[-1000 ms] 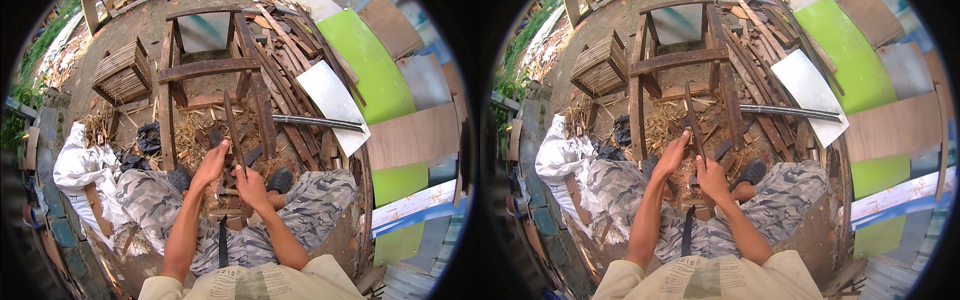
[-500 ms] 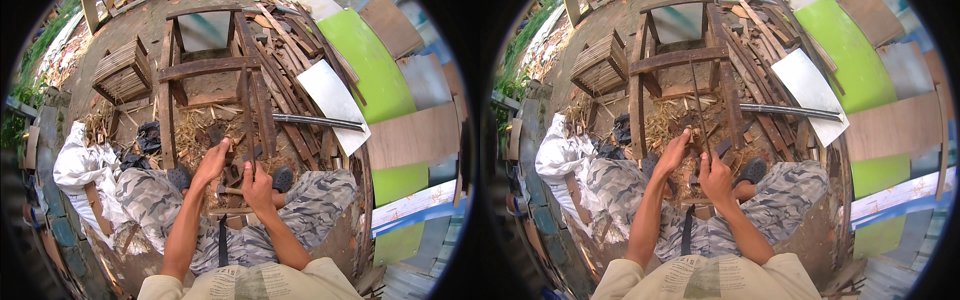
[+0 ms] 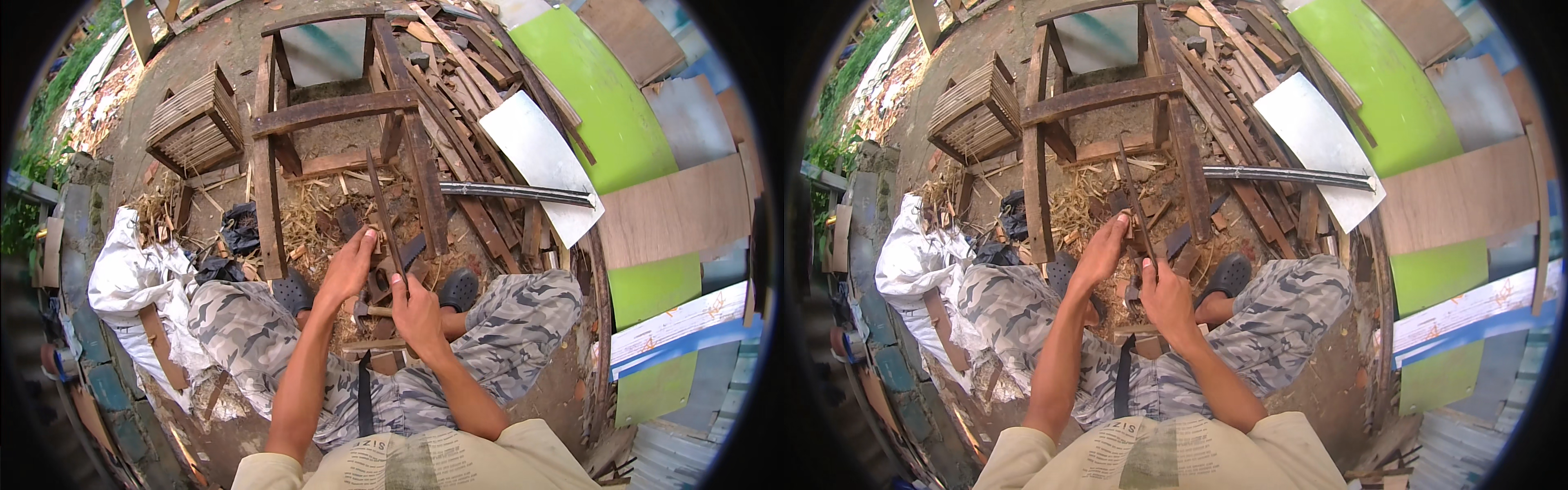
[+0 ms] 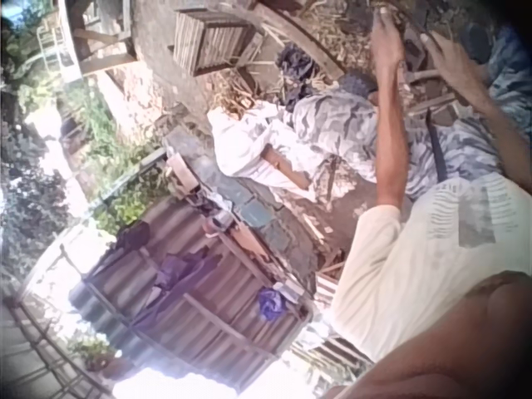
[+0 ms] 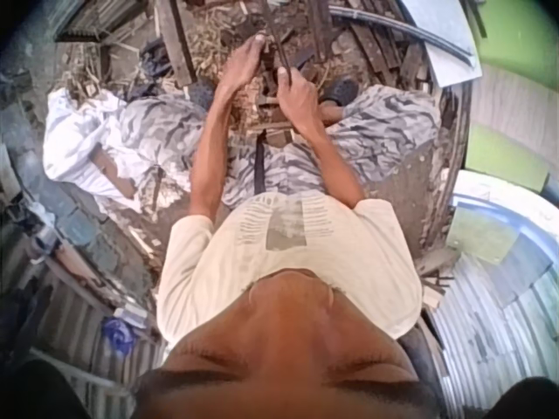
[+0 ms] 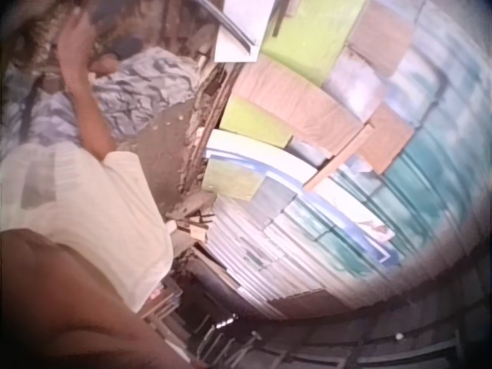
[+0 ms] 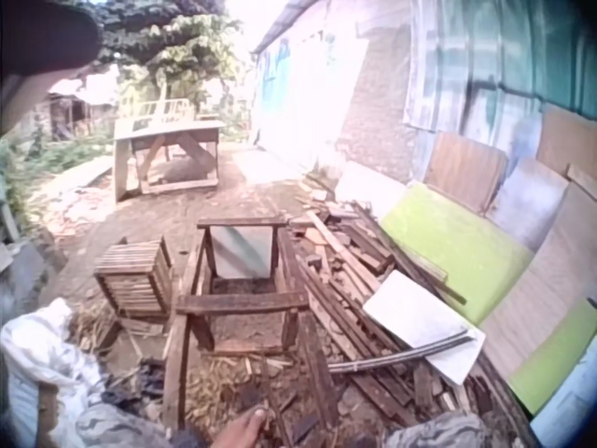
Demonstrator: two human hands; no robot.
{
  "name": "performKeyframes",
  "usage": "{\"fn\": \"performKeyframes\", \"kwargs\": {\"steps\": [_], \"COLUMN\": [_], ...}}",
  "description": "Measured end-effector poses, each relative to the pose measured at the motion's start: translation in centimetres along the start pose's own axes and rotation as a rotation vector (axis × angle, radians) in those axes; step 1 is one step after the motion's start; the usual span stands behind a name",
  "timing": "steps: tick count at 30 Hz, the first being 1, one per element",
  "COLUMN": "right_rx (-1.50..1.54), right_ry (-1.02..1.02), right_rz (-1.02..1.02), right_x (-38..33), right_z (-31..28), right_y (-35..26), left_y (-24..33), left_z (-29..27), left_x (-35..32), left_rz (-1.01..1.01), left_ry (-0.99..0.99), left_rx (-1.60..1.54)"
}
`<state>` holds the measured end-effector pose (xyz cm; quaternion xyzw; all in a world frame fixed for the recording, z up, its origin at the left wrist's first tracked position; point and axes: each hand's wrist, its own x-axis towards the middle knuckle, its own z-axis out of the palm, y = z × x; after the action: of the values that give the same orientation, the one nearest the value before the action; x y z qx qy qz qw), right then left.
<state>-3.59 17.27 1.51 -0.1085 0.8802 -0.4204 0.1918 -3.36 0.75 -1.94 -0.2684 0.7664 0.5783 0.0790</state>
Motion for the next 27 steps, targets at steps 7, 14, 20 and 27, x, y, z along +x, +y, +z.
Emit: {"fn": "performKeyframes", "kwargs": {"steps": [7,14,20,27], "right_rx": [0.091,0.573,-0.035,-0.179], "right_ry": [-0.044,-0.15,-0.047,-0.209], "right_rz": [0.058,0.363,-0.073,0.062], "right_x": [-2.0,-2.3,-4.2,-7.9], "right_z": [-1.8,-5.0,-3.0,-4.4], "right_y": [2.3,0.4,2.9,1.5], "left_y": [2.1,1.4,0.2,-0.1], "left_z": [1.3,-1.4,-2.4,-2.9], "left_x": [-1.4,2.5,3.5,4.5], "left_rz": [0.055,0.004,0.013,0.004], "left_ry": [-0.022,0.086,0.173,0.177], "left_rx": [0.174,0.245,0.176,0.166]}}
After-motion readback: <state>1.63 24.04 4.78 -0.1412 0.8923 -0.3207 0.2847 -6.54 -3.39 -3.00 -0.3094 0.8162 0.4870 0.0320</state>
